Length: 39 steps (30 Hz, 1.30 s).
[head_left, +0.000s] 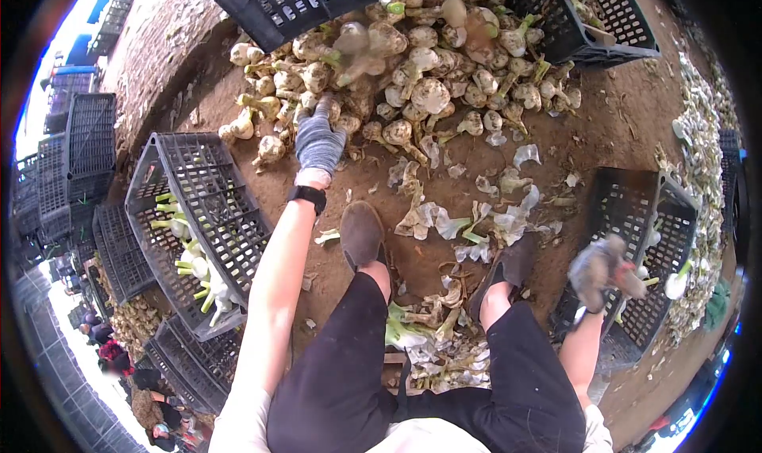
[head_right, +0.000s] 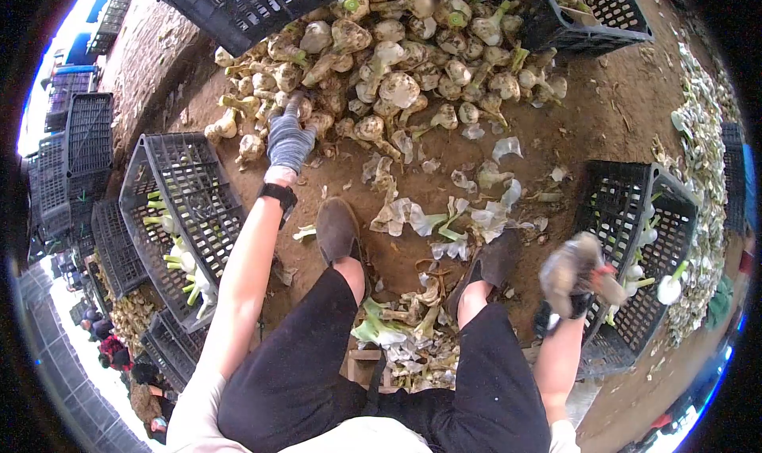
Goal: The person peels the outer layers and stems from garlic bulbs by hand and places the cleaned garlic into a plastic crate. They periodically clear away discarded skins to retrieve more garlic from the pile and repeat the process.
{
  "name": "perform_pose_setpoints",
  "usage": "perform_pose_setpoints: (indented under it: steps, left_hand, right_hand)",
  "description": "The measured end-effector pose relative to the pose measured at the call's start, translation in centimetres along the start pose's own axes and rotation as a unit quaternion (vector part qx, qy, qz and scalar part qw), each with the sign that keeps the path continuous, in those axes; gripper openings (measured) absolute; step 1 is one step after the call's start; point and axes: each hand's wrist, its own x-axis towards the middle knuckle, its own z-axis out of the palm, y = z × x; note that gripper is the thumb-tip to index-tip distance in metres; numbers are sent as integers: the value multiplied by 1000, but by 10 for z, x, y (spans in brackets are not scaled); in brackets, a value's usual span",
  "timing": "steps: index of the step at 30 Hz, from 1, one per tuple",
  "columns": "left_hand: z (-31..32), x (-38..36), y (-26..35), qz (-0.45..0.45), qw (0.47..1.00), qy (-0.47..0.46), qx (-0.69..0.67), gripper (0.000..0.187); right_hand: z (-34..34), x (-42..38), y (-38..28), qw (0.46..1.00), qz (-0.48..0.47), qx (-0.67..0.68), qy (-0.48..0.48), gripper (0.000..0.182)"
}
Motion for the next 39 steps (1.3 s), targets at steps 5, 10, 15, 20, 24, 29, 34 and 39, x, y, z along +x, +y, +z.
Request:
perform_pose_setpoints:
  steps: [5,10,15,20,24,29,34,39]
  left_hand:
    - [14,8,-18,-14,987,31,-154,53]
    - [-11,-67,28,-34,782,-51,-621,53]
    - [-25,-128,91,-1,638,-216,-739,57]
    - [-16,-138,106,142,698,-202,-672,62]
    - [-23,-137,108,144,729,-223,-631,62]
    - [-38,-136,113,25,679,-304,-668,60]
    - [-36,-134,107,-2,637,-369,-676,55]
    - [-30,-132,103,-60,536,-458,-707,49]
  right_hand:
    - [6,66,40,868,301,-272,285,58]
    - [-18,101,77,798,332,-416,281,43]
    - [-21,116,99,821,167,-412,359,36]
    - [-21,115,103,833,59,-403,374,31]
    - [-21,110,91,761,112,-522,368,24]
    - [-18,107,81,746,140,-552,345,23]
    - [-25,97,79,733,96,-614,276,24]
    - [-27,89,75,708,123,-637,280,23]
